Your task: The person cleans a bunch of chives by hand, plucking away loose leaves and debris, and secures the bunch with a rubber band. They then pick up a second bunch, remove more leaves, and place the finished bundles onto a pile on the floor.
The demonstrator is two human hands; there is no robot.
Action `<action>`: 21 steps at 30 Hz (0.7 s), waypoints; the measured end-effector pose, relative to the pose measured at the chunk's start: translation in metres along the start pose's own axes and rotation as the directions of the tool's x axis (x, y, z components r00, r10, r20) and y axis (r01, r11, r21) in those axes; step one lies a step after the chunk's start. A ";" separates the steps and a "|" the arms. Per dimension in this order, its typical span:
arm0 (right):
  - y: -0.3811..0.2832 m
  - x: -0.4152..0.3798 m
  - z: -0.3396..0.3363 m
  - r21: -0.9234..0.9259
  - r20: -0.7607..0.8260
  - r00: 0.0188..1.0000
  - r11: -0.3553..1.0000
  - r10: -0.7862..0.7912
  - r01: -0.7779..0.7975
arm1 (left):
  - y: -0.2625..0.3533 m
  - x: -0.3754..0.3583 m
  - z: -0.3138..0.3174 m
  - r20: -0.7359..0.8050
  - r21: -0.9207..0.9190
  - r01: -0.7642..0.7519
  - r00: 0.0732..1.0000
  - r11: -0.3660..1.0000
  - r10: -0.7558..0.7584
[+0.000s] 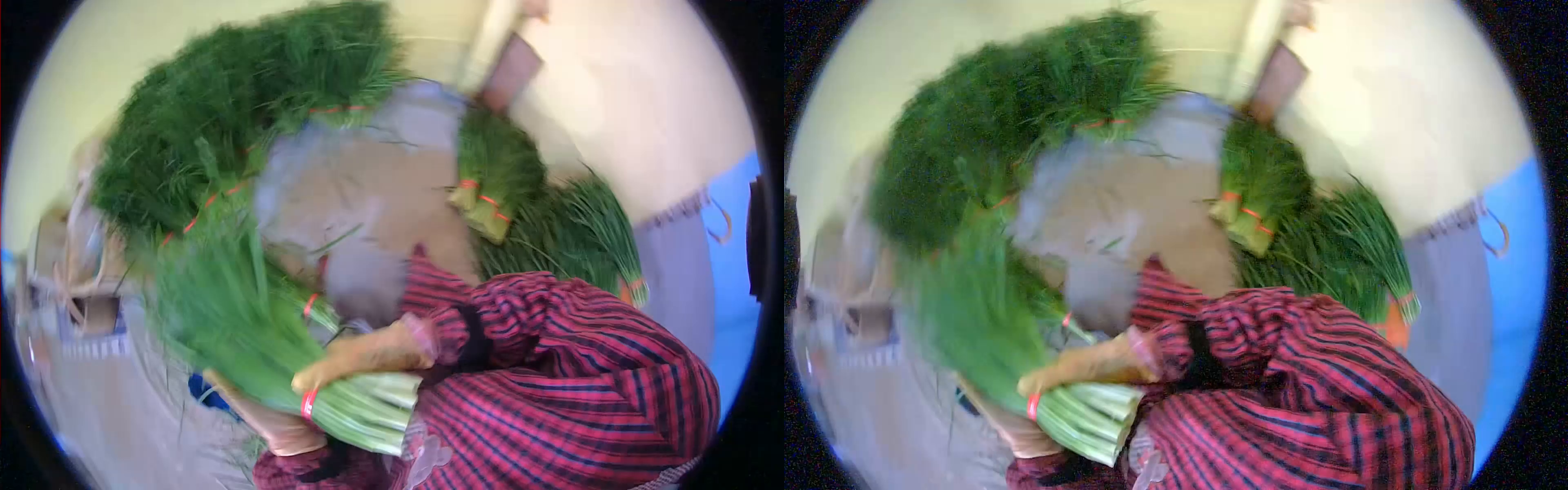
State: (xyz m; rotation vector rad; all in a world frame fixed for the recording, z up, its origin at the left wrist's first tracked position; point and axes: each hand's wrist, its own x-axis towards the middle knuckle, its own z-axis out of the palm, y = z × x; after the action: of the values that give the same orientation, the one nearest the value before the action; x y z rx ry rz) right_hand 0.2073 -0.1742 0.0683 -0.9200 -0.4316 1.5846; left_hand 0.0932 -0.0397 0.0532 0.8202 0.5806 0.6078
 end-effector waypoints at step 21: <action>-0.076 -0.238 -0.228 -0.212 -0.853 0.346 0.865 -0.391 0.454 | 0.043 0.122 -0.104 -0.284 -0.262 0.053 0.950 0.964 -0.130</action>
State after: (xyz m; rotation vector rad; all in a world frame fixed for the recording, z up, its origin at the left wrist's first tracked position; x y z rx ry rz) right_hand 0.4277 -0.4300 0.0576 -1.3150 0.1480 0.4567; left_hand 0.0953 0.1179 0.0018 0.4602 0.7952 0.7094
